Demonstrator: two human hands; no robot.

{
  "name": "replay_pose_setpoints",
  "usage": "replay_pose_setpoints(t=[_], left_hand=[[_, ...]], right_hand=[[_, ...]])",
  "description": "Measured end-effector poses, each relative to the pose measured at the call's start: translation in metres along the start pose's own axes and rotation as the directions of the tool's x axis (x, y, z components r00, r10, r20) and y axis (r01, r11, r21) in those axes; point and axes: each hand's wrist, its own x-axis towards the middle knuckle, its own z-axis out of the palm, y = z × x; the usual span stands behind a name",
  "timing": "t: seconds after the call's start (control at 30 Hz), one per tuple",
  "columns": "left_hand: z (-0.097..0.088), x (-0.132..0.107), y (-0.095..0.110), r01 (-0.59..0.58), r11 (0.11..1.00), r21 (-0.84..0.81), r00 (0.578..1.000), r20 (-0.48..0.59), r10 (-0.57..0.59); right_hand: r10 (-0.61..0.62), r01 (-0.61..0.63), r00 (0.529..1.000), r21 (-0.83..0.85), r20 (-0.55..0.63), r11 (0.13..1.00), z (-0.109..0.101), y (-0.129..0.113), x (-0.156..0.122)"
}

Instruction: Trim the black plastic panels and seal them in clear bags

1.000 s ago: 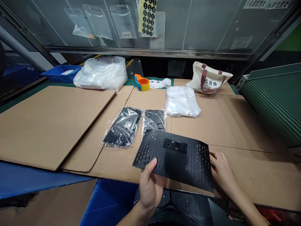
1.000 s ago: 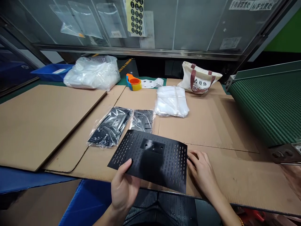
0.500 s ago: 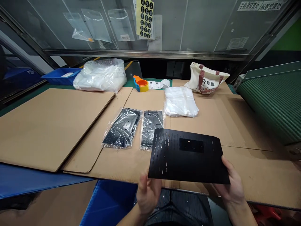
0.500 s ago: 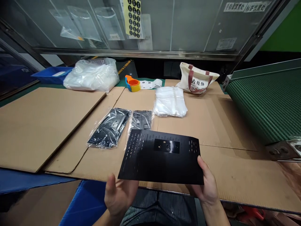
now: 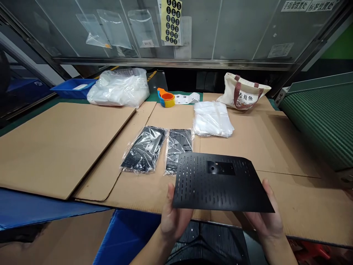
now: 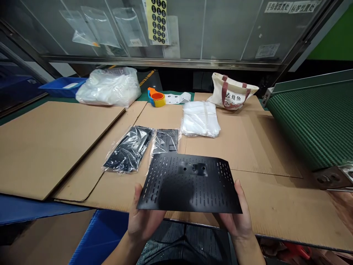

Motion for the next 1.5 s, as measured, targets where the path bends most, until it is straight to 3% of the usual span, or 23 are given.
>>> replay_pose_setpoints(t=[0.27,0.43,0.6,1.0,1.33,1.5], left_hand=[[0.005,0.004,0.002,0.085,0.996,0.026,0.996,-0.010,-0.085],[0.004,0.005,0.002,0.091,0.995,0.046,0.996,0.001,-0.091],[0.003,0.006,0.005,0.044,0.999,0.021,0.998,-0.037,-0.043],[-0.014,0.003,0.012,-0.059,0.997,-0.039,0.982,-0.182,0.051],[-0.017,0.005,0.014,-0.067,0.995,0.067,0.915,-0.393,0.088],[-0.011,0.007,0.018,-0.031,0.979,0.200,0.843,-0.522,0.133]], right_hand=[[0.056,-0.047,0.993,0.086,-0.105,0.995,0.004,-0.003,0.000],[0.010,-0.002,0.993,0.072,-0.116,0.997,0.006,-0.006,-0.002],[-0.039,0.041,0.998,0.053,-0.047,0.998,0.015,-0.007,-0.008],[0.028,-0.030,0.984,0.009,0.174,1.000,0.037,-0.011,-0.023],[0.053,-0.051,0.985,-0.012,0.162,0.999,0.038,-0.012,-0.025],[0.013,-0.011,0.987,-0.012,0.158,1.000,0.042,-0.013,-0.026]])
